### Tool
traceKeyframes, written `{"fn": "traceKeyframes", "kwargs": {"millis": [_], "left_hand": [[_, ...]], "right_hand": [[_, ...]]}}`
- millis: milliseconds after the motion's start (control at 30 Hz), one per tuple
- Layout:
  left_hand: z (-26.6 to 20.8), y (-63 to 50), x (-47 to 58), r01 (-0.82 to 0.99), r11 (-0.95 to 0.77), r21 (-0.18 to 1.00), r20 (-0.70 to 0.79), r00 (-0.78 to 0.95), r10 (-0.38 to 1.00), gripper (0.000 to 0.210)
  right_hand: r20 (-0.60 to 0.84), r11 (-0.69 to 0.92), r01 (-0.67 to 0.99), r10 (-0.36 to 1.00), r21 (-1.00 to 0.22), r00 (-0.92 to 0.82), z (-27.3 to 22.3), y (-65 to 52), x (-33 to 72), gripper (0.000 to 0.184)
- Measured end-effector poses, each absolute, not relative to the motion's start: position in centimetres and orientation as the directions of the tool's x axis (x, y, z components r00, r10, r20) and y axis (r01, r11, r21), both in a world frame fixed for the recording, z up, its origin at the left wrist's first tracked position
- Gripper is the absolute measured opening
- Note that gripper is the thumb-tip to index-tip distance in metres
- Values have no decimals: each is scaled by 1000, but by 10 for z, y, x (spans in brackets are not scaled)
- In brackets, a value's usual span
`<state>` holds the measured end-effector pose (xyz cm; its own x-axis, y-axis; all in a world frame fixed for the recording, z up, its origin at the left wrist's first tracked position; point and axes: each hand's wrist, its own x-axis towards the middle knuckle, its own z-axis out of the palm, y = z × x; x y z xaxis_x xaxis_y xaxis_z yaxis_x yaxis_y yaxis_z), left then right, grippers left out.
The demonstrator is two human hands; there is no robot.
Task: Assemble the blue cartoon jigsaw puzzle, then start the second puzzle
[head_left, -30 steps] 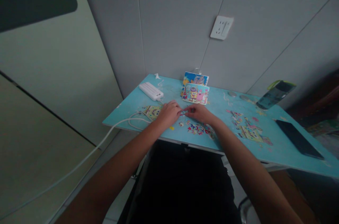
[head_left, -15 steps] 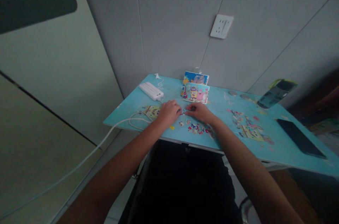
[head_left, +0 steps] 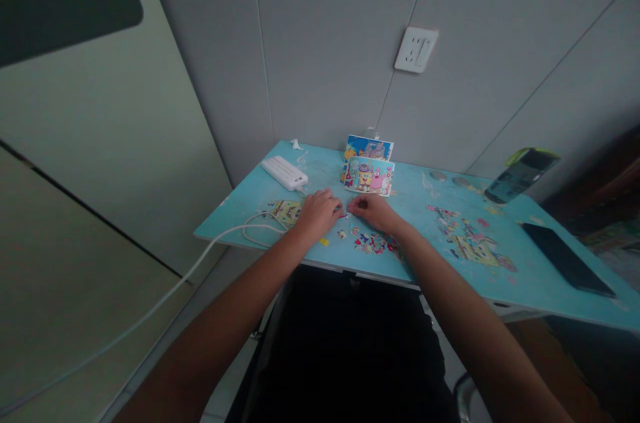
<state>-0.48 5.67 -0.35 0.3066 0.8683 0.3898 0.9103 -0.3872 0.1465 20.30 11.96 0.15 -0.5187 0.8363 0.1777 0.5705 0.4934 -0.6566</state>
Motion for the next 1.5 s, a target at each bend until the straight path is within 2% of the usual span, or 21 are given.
{"fn": "traceKeyframes", "kwargs": {"millis": [200,767,1100,1500], "left_hand": [[-4,57,-6,911,-388,140,391,309,867,33],[-6,58,-6,916,-386,113,396,315,863,32],[-5,59,-5,922,-374,101,371,314,874,32],[-6,59,-5,913,-393,108,401,321,858,32]], "right_hand": [[172,524,542,804,-657,-569,4,116,209,32],[161,453,532,847,-715,-506,1,117,206,26],[181,475,577,852,-664,-492,0,117,202,21],[255,512,661,855,-549,-451,1,108,193,13]]}}
